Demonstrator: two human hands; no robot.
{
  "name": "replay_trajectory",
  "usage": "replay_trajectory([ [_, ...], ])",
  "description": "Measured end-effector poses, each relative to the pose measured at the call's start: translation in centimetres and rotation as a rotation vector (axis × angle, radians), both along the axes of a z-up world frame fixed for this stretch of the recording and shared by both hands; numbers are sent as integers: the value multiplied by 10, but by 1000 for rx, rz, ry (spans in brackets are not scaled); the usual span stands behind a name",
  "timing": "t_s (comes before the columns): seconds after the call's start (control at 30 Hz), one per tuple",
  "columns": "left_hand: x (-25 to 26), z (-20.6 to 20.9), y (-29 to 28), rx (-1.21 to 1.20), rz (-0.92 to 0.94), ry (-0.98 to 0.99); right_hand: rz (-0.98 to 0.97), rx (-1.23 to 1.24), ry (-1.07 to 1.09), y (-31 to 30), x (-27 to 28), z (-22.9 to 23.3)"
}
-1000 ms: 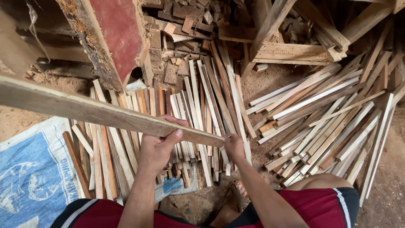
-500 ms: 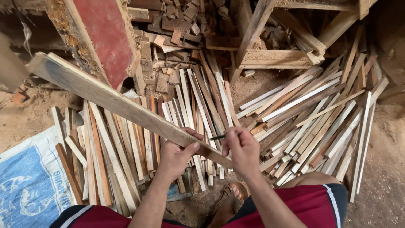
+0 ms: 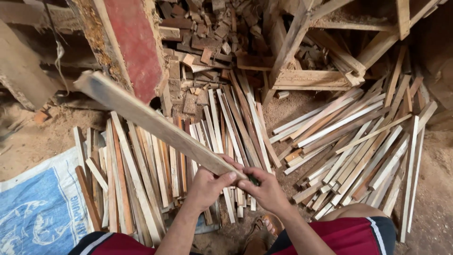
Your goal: Inspecting and marking individual wooden strips with a pencil from a pile on the floor.
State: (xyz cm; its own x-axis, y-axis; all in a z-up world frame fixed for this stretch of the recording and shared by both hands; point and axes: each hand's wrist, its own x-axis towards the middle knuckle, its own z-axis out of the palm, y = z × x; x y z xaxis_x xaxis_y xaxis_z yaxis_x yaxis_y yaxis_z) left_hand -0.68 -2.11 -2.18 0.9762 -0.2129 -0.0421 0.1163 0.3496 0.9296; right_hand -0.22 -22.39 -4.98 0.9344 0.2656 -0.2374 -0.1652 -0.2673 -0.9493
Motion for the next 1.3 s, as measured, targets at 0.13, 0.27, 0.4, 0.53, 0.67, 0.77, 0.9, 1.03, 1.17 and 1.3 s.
replay_trajectory([
  [0.13,-2,25,10,354,-78,115,61,103,17,-16,-2,-34],
  [0.27,4,37,41,193,14,-74,99,104,2,-43,3,-64],
  [0.4,0,26,40,71,87,-170,-32,-52,40,-42,4,-42],
  [0.53,-5,18,14,88,38,-292,-391,45,-9,-14,0,30],
  [0.67,-10,19,-16,349,-61,147,-128,520,-537,18,-8,65],
  [0.77,-16,7,-28,397,-116,200,20,617,-697,45,-4,97],
  [0.9,-21,11,-33,397,-162,103,4,560,-771,59,6,112],
  [1.03,-20,13,-29,398,-230,145,2,567,-785,54,3,102],
  [1.17,-28,13,-31,434,-231,37,-76,666,-822,54,-4,110],
  [1.3,-24,16,-33,428,-249,2,-76,636,-824,53,3,104],
])
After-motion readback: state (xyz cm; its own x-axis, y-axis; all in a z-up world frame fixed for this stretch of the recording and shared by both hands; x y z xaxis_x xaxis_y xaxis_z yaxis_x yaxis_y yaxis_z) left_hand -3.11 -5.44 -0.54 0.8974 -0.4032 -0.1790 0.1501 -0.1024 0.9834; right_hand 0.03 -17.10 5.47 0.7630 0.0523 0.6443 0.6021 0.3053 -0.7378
